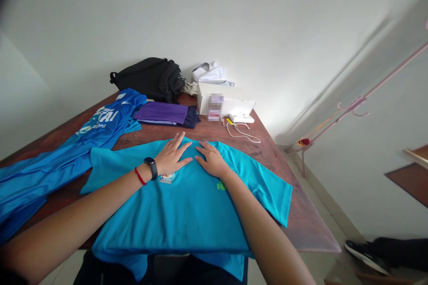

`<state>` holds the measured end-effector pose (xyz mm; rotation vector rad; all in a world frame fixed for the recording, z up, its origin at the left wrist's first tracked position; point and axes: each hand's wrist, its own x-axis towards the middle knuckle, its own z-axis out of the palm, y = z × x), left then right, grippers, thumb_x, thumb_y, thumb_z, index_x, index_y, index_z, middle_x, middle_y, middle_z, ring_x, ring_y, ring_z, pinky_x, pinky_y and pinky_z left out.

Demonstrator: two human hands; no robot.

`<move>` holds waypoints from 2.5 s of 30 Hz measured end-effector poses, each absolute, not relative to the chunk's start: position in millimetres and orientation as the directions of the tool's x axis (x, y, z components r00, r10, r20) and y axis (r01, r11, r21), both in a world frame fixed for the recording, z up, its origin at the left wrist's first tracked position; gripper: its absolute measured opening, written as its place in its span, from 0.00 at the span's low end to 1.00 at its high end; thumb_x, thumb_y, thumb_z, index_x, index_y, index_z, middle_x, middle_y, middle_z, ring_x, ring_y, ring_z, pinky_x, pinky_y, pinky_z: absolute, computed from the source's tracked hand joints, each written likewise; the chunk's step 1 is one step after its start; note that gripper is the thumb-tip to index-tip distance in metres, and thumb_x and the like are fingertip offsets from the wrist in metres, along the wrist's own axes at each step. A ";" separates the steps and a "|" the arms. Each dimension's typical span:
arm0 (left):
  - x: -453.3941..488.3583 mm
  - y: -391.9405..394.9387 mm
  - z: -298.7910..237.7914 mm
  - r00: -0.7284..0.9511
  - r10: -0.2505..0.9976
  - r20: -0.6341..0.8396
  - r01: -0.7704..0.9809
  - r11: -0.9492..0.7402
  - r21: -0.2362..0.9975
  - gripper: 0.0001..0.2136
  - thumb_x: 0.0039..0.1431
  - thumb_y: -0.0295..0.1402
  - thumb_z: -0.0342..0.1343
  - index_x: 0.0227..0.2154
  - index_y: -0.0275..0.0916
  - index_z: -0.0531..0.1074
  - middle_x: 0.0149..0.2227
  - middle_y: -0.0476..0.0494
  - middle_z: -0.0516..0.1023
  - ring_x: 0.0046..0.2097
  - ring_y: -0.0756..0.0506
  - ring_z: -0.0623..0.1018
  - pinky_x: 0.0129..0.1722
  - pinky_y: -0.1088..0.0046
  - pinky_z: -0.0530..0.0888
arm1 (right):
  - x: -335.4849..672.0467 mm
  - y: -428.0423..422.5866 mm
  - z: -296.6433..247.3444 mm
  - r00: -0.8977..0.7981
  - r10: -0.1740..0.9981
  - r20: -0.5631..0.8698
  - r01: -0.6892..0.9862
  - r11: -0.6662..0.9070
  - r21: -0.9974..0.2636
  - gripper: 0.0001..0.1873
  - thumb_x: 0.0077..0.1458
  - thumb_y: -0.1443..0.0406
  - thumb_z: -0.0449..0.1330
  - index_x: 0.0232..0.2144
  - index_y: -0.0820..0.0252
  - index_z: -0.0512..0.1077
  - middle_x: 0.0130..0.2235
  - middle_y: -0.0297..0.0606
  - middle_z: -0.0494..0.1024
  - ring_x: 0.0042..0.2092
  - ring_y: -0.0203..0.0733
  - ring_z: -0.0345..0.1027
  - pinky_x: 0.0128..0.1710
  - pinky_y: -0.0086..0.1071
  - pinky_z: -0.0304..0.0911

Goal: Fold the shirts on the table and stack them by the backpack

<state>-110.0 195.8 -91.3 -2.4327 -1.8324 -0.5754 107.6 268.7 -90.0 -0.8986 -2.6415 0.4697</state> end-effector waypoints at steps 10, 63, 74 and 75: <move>-114.0 200.7 -93.8 0.192 0.966 0.176 0.968 -0.215 0.127 0.34 0.69 0.55 0.40 0.69 0.38 0.55 0.72 0.34 0.49 0.71 0.32 0.53 0.66 0.48 0.57 | 109.1 268.8 -93.3 -0.720 0.687 0.096 0.632 0.706 -0.319 0.37 0.66 0.43 0.44 0.70 0.52 0.55 0.73 0.39 0.44 0.73 0.63 0.31 0.68 0.62 0.38; -118.1 203.4 -97.0 0.232 0.951 0.204 0.964 -0.252 0.081 0.31 0.69 0.53 0.43 0.68 0.43 0.56 0.72 0.36 0.51 0.70 0.31 0.55 0.65 0.46 0.60 | 108.4 269.6 -93.2 -0.685 0.706 0.180 0.607 0.690 -0.394 0.33 0.64 0.46 0.53 0.66 0.52 0.63 0.71 0.42 0.54 0.71 0.62 0.41 0.68 0.60 0.41; -116.3 201.4 -91.6 0.225 0.959 0.174 0.967 -0.242 0.085 0.31 0.69 0.54 0.41 0.68 0.42 0.56 0.72 0.35 0.49 0.71 0.31 0.54 0.65 0.47 0.59 | 108.6 269.7 -93.4 -0.694 0.697 0.182 0.600 0.699 -0.389 0.34 0.64 0.46 0.53 0.66 0.54 0.63 0.71 0.44 0.54 0.71 0.63 0.42 0.67 0.61 0.41; -116.0 201.4 -91.3 0.225 0.959 0.173 0.966 -0.242 0.087 0.31 0.69 0.53 0.42 0.68 0.42 0.56 0.72 0.36 0.49 0.71 0.31 0.54 0.65 0.47 0.59 | 108.6 269.8 -93.6 -0.692 0.698 0.185 0.600 0.698 -0.391 0.34 0.64 0.46 0.53 0.66 0.54 0.63 0.71 0.44 0.54 0.71 0.63 0.42 0.67 0.61 0.41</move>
